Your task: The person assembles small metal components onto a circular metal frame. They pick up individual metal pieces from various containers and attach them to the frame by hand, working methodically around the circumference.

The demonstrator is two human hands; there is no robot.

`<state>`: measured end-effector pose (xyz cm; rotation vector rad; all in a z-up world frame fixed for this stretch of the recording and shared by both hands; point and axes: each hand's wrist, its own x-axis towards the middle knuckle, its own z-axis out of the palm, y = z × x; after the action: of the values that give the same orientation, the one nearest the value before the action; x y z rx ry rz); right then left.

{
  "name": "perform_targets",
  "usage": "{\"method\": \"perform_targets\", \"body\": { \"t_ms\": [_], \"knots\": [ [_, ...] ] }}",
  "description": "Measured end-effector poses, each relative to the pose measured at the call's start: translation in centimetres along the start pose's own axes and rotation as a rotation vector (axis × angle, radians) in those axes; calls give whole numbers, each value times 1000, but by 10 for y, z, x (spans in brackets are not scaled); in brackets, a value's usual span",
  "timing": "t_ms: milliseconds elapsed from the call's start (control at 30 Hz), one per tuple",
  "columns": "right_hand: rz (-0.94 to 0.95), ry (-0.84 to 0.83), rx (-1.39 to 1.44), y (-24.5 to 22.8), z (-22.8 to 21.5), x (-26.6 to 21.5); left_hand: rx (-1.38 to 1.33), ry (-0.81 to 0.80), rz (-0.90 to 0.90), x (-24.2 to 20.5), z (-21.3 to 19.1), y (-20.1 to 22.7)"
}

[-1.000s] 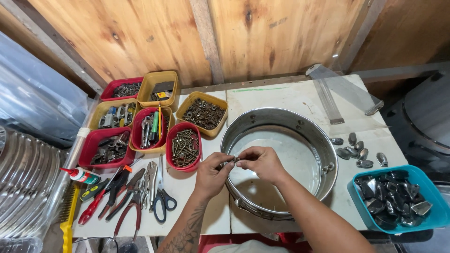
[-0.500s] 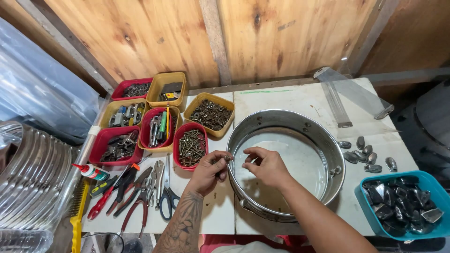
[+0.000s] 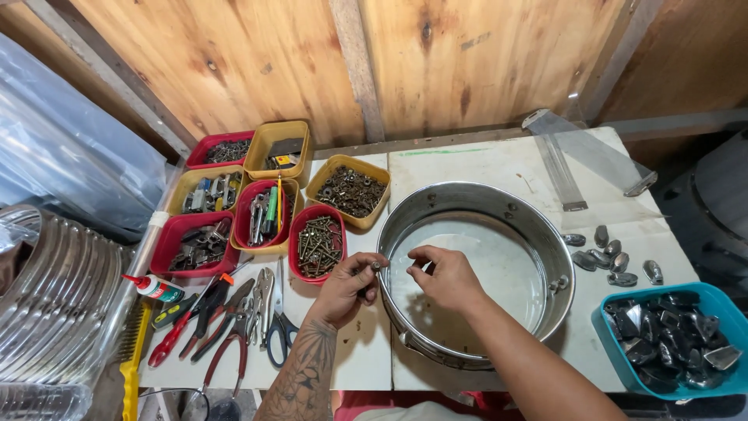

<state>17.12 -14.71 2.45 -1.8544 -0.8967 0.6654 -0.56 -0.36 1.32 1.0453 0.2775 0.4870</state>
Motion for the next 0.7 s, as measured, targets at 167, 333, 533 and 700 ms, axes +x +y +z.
{"method": "perform_targets", "body": {
  "t_ms": [167,333,533,700],
  "knots": [
    [-13,-12,6,-5,-2,-2,15,1,-7,-1,2,0],
    [-8,-17,-22,-4,-1,-2,699,-13,237,4,11,5],
    [-81,-37,47,-10,-1,-9,821,15,205,0,17,10],
    [-203,-64,181,-18,2,-12,837,61,295,0,20,2]
  ]
}}
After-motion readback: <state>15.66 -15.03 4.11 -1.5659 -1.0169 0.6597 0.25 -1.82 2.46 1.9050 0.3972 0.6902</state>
